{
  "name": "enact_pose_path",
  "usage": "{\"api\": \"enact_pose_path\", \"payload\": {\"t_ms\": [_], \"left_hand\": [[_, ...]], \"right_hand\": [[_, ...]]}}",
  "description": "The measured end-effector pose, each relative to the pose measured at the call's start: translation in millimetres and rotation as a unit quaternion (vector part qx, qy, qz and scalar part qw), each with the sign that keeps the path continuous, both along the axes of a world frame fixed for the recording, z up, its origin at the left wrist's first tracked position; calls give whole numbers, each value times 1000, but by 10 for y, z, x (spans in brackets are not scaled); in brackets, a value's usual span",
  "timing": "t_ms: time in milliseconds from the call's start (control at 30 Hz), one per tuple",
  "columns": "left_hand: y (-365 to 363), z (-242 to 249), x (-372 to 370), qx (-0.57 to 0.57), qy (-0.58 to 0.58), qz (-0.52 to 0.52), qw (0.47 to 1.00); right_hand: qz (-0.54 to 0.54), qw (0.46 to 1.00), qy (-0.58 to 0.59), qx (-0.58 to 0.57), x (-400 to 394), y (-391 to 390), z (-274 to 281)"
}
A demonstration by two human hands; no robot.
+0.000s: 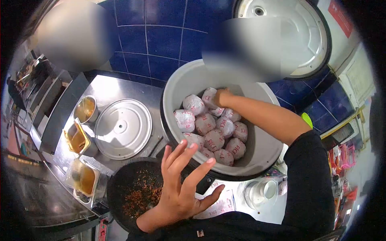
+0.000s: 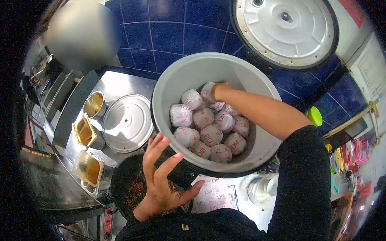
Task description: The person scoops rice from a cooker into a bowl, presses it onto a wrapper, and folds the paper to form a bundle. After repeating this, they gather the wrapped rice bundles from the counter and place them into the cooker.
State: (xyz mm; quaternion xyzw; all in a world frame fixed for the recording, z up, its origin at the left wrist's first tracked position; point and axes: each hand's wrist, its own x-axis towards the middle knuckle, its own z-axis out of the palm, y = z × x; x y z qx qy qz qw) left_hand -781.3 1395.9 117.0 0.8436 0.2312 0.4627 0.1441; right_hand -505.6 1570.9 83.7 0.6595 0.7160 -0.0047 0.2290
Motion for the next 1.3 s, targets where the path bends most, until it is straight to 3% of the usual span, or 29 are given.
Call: {"api": "enact_pose_path", "payload": {"t_ms": [33, 100, 133, 200, 233, 267, 333, 400, 433, 533, 600, 633, 667, 700, 733, 767, 800, 867, 933, 967, 1033, 1100, 1167, 1233, 1300], "left_hand": [[-21, 4, 14, 21, -6, 14, 1000], [-104, 23, 40, 40, -21, 11, 999], [-153, 34, 57, 57, -38, 16, 998], [-261, 61, 96, 71, -35, -4, 997], [-334, 81, 134, 57, -75, -11, 996], [-411, 88, 175, 40, -114, -22, 992], [-525, 81, 273, 64, -111, -64, 990], [-684, 66, 435, 153, -175, -76, 970], [-730, 47, 503, 146, -178, -112, 967], [-1015, 59, 789, 176, -234, -264, 919], [-1404, 231, 993, 203, -106, -266, 936], [-1592, 271, 1054, 139, -36, -287, 947], [-1774, 245, 1213, 141, -34, -294, 945], [-1948, 178, 1445, 93, -3, -344, 934], [-2121, 115, 1677, 45, 29, -390, 919], [-2306, 57, 1924, -9, 53, -418, 907], [-2496, -19, 2183, -61, 77, -442, 892], [-2822, -279, 2657, -88, 144, -458, 873], [-3090, -648, 3132, -94, 197, -457, 862], [-3200, -897, 3372, -78, 232, -429, 870], [-3399, -1340, 3813, -32, 339, -341, 876], [-3540, -1641, 4133, 4, 411, -271, 870], [-3584, -1888, 4346, -35, 560, -155, 813], [-3483, -2251, 4507, -59, 544, -144, 824], [-3410, -2304, 4495, -90, 524, -132, 836]], "right_hand": [[-7, 1000, 1, 0, 72, -21, -10], [-85, 980, 135, 121, 252, -85, 76], [-65, 968, 187, 154, 341, -166, 201], [-8, 938, 287, 194, 220, -631, 885], [65, 916, 293, 266, 221, -951, 1167], [29, 889, 381, 252, 142, -1372, 1499], [24, 840, 387, 379, 127, -2259, 1908], [-19, 840, 302, 451, 241, -3220, 2128], [-61, 831, 260, 489, 419, -3684, 2111], [-230, 761, 220, 566, 1100, -5132, 1698], [-420, 728, 169, 514, 1516, -6087, 1172], [-542, 685, 170, 456, 1861, -6670, 666], [-528, 735, 153, 398, 2046, -7160, 196], [-661, 670, 165, 296, 1980, -7271, 15], [-589, 716, 210, 310, 2253, -7746, -688], [-602, 713, 179, 312, 2211, -7788, -969], [-596, 684, 138, 398, 2184, -7794, -1250], [-656, 573, 111, 479, 2169, -7529, -1411], [-711, 510, 110, 470, 2243, -7297, -1301], [-710, 510, 118, 471, 2303, -7250, -1342], [-719, 569, -4, 398, 2407, -7187, -1459], [-705, 565, 54, 424, 2497, -7308, -1496], [-678, 540, 150, 476, 2511, -7427, -1451], [-643, 545, 175, 508, 2555, -7540, -1546], [-605, 554, 199, 536, 2634, -7707, -1684]]}}
